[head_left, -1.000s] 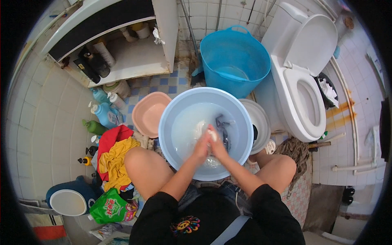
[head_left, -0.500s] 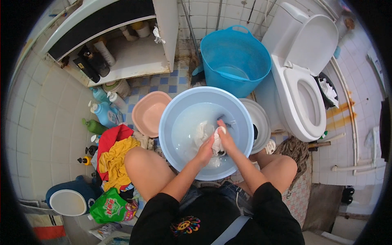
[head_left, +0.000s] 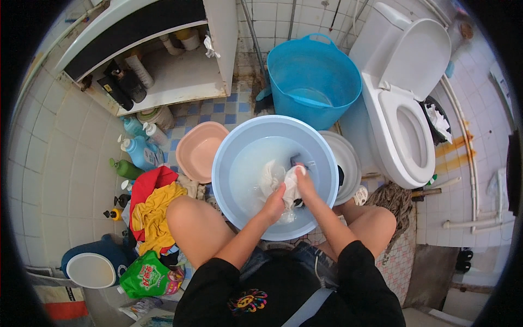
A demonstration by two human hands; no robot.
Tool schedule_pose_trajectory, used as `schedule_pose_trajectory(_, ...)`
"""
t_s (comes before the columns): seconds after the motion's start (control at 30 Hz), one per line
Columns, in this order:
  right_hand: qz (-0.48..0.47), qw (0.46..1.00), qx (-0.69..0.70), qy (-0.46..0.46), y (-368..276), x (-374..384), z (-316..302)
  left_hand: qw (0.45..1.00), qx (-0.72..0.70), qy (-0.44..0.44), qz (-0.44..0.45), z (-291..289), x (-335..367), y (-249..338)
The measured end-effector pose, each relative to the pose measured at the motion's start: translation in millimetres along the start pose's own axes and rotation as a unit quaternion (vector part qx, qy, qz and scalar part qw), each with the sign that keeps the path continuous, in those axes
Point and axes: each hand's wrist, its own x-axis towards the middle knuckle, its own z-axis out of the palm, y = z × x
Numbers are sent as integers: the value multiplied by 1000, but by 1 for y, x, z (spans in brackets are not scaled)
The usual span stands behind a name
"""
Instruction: The person hand-washes a white shirt in a basin of soapy water, wrings it out, places it into an adjacent container, and then washes a dark sock in the basin.
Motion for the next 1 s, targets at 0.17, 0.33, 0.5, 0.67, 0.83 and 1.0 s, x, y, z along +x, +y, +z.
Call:
schedule_pose_trajectory(0.17,-162,975,-149,-29,-30,-33,40,986,-156,11,54,-40,20,20)
schedule_pose_trajectory(0.33,-213,972,-88,-38,-12,-36,50,998,-17,61,-16,-2,0,20)
schedule_pose_trajectory(0.5,31,979,189,66,-10,4,-7,994,-26,-102,-7,4,-2,21)
schedule_pose_trajectory(0.67,-167,984,-18,-53,-33,-47,54,995,-77,44,35,0,0,40)
schedule_pose_trajectory(0.83,-20,997,74,19,-30,-22,25,993,96,-37,62,-6,-7,-5)
schedule_pose_trajectory(1.0,-26,991,132,-16,-44,-23,25,997,-70,18,21,-17,6,10)
